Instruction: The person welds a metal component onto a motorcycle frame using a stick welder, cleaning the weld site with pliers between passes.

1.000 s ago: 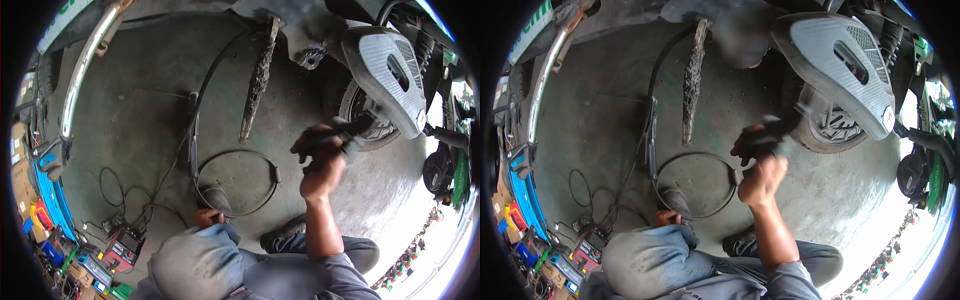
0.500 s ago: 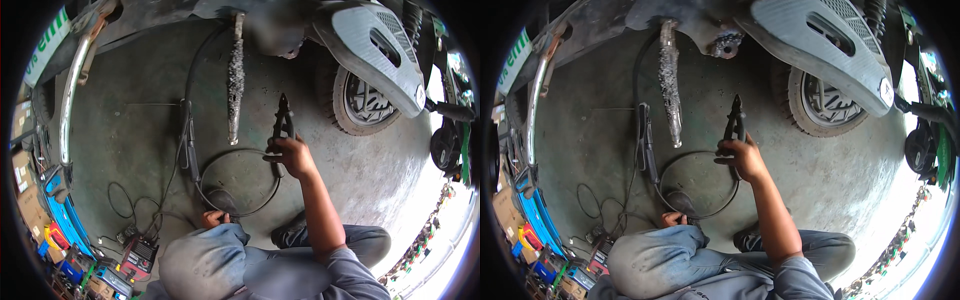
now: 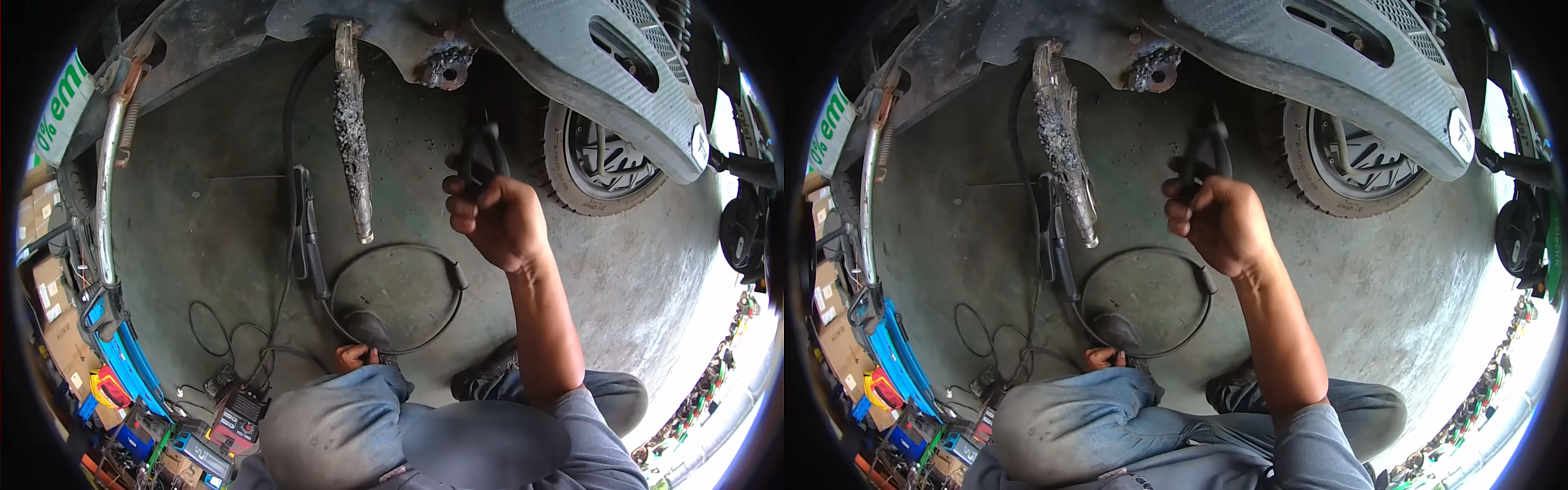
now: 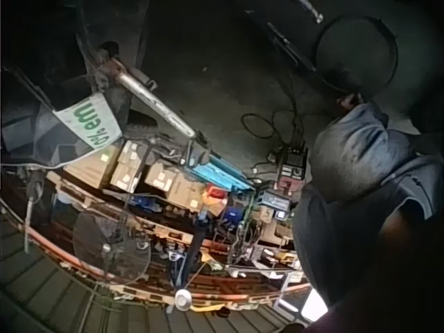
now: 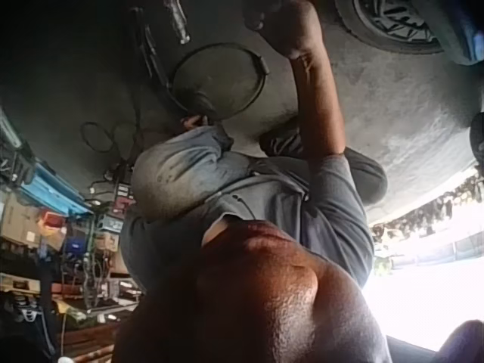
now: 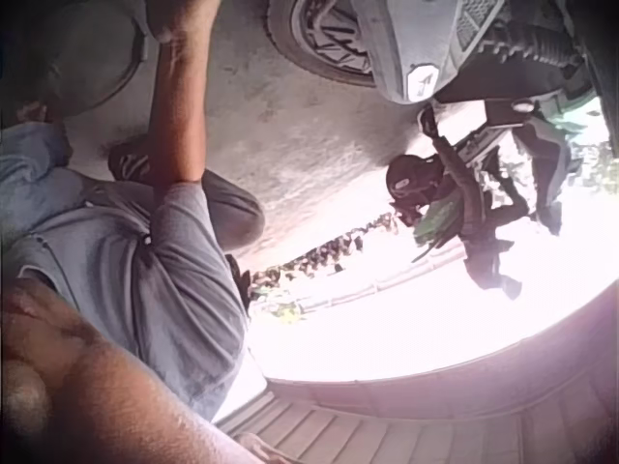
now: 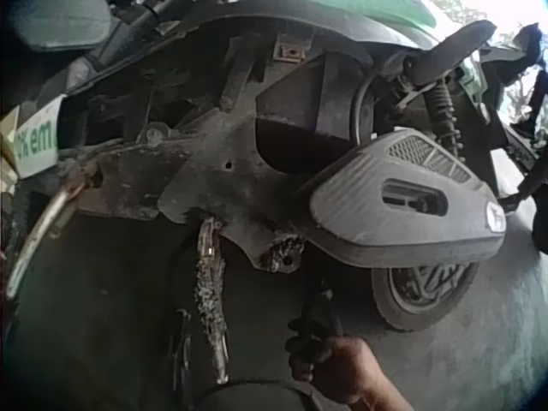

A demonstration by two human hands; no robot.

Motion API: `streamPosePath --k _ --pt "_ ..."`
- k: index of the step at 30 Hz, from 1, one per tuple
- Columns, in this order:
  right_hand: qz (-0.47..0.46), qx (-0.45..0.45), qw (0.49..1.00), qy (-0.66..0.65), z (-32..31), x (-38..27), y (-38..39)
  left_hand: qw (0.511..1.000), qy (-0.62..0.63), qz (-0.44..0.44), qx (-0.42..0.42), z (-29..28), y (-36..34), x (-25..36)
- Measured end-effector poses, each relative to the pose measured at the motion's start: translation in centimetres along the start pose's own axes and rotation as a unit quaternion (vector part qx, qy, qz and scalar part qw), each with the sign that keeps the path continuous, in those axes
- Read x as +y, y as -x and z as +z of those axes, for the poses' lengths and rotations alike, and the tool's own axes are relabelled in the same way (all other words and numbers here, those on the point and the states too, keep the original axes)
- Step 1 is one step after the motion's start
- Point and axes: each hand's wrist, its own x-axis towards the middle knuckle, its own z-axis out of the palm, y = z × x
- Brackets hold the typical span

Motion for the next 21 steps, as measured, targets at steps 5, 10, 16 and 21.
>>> streamPosePath --k 5,10,16,21 --pt "-0.035 -0.012 0.994 0.107 -1.6 1.4 1.8 0.993 -0.026 0.029 0.111 2.0 -0.4 -0.3" --pt "-0.295 0.103 0.869 0.384 -3.8 5.1 2.6 0.990 -0.038 0.041 0.132 1.9 0.3 -0.1" --pt "-0.562 -0.119 0.732 0.368 -0.9 4.1 2.4 1.000 -0.012 -0.002 -0.019 0.0 0.1 -0.3" --pt "-0.578 -0.071 0.658 0.477 0.3 3.4 2.5 0.997 -0.002 -0.032 -0.072 -0.3 -0.3 -0.6"
